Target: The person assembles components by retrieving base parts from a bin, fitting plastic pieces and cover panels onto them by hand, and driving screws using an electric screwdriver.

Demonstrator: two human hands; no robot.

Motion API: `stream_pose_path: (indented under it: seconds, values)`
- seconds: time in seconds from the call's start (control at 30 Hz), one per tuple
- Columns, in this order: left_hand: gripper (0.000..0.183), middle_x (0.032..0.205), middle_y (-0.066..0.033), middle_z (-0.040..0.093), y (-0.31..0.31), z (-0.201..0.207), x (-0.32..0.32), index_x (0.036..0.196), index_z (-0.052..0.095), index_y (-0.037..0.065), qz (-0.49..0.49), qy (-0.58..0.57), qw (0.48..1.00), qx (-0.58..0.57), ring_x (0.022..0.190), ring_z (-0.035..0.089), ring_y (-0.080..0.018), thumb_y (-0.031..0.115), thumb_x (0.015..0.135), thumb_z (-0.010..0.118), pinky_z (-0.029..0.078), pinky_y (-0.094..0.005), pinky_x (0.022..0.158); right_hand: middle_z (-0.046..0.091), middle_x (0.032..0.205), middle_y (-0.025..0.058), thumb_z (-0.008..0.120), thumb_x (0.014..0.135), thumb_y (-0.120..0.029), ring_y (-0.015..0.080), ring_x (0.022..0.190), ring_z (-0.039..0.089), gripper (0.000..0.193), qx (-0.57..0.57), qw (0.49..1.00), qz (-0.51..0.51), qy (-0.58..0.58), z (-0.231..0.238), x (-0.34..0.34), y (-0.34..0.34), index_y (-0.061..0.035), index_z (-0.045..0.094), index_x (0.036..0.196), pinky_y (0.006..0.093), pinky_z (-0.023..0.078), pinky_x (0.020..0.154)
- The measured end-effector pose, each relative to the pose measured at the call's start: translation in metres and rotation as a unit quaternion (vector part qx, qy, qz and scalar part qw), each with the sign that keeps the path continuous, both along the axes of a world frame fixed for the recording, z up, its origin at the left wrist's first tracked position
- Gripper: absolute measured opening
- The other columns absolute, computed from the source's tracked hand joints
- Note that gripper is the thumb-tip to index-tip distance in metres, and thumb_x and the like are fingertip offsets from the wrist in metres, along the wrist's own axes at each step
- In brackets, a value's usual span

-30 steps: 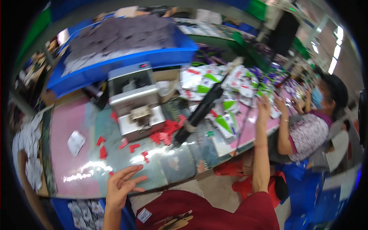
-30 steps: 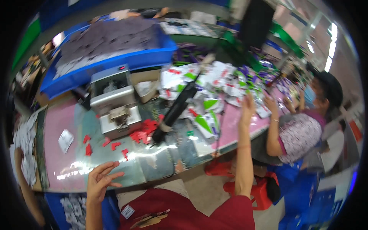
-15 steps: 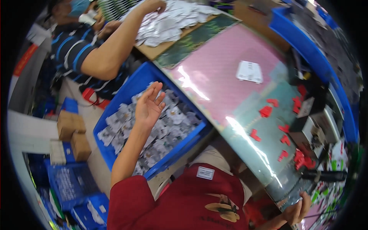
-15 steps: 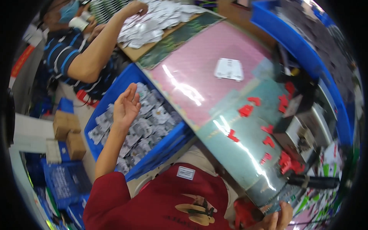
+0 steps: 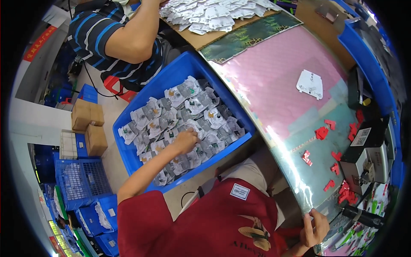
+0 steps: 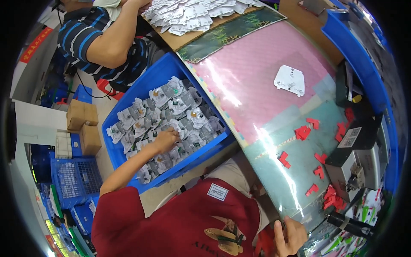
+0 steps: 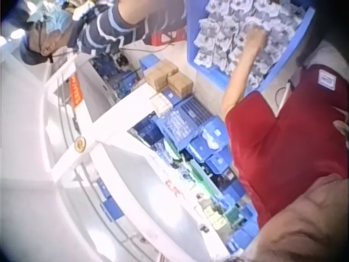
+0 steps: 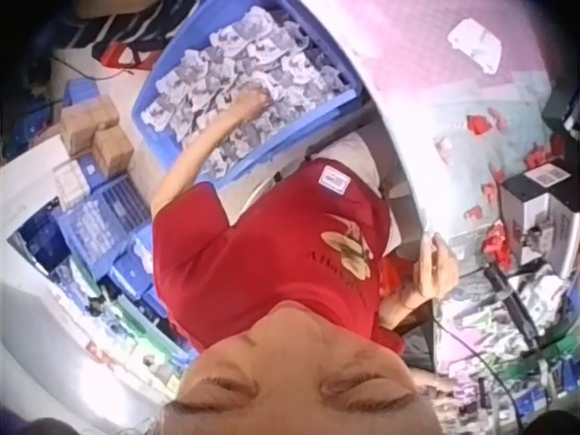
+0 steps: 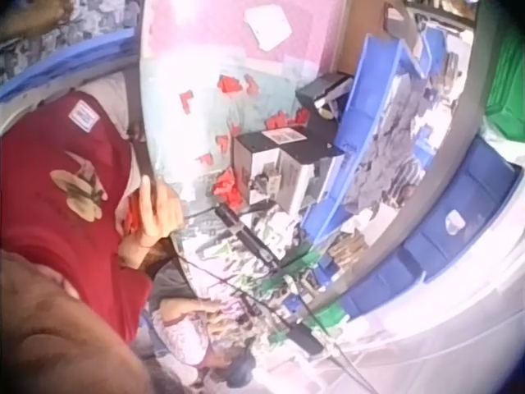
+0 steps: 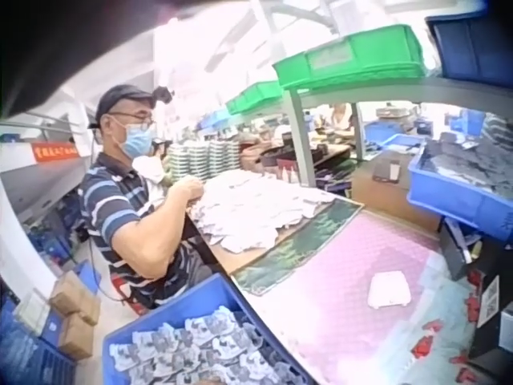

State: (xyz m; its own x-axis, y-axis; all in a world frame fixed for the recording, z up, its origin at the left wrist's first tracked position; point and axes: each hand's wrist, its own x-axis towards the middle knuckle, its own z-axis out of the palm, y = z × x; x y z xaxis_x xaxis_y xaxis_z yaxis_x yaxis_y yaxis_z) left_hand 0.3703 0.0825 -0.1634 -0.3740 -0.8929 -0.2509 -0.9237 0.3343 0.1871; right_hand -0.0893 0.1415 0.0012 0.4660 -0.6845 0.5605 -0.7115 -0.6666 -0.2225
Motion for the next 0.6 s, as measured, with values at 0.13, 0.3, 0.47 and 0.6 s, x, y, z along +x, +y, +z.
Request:
stream_pose_path:
  seconds: [0.13, 0.3, 0.47, 0.6]
  values:
    - [0.020, 0.086, -0.0046, 0.061, 0.006, -0.021, 0.011, 0.080, 0.066, 0.016, -0.050, -0.110, 0.991, 0.054, 0.086, 0.055, -0.0235, 0.006, 0.065, 0.056, 0.048, -0.0320, 0.069, 0.059, 0.079, 0.0161, 0.058, 0.058, 0.007, 0.0245, 0.057, 0.055, 0.031, 0.005, 1.000, -0.014, -0.011, -0.002, 0.001, 0.006, -0.0029, 0.062, 0.087, 0.0258, 0.038, 0.043]
    - [0.022, 0.085, -0.0059, 0.063, 0.010, -0.027, 0.019, 0.081, 0.065, 0.014, -0.032, -0.083, 0.994, 0.067, 0.087, 0.058, -0.0238, 0.003, 0.065, 0.055, 0.048, -0.0342, 0.070, 0.059, 0.079, 0.0147, 0.057, 0.059, 0.007, 0.0223, 0.055, 0.054, 0.030, 0.006, 1.000, -0.022, -0.012, -0.005, 0.005, 0.009, -0.0039, 0.064, 0.086, 0.0259, 0.038, 0.044]
    - [0.022, 0.081, -0.0095, 0.064, -0.022, 0.003, 0.033, 0.086, 0.064, 0.009, 0.032, 0.018, 0.973, 0.228, 0.076, 0.062, -0.0250, 0.001, 0.066, 0.058, 0.047, -0.0346, 0.067, 0.059, 0.078, 0.0138, 0.058, 0.059, 0.007, 0.0211, 0.054, 0.053, 0.029, 0.000, 1.000, -0.020, -0.012, -0.002, 0.006, 0.009, -0.0046, 0.064, 0.085, 0.0259, 0.039, 0.044]
    - [0.020, 0.074, -0.0086, 0.063, -0.068, 0.068, 0.027, 0.092, 0.060, 0.002, 0.126, 0.118, 0.913, 0.371, 0.074, 0.061, -0.0158, 0.002, 0.072, 0.057, 0.049, -0.0267, 0.056, 0.059, 0.078, 0.0124, 0.059, 0.059, 0.006, 0.0197, 0.053, 0.053, 0.027, 0.005, 1.000, -0.021, -0.009, -0.005, 0.005, 0.010, -0.0052, 0.064, 0.083, 0.0254, 0.039, 0.044]
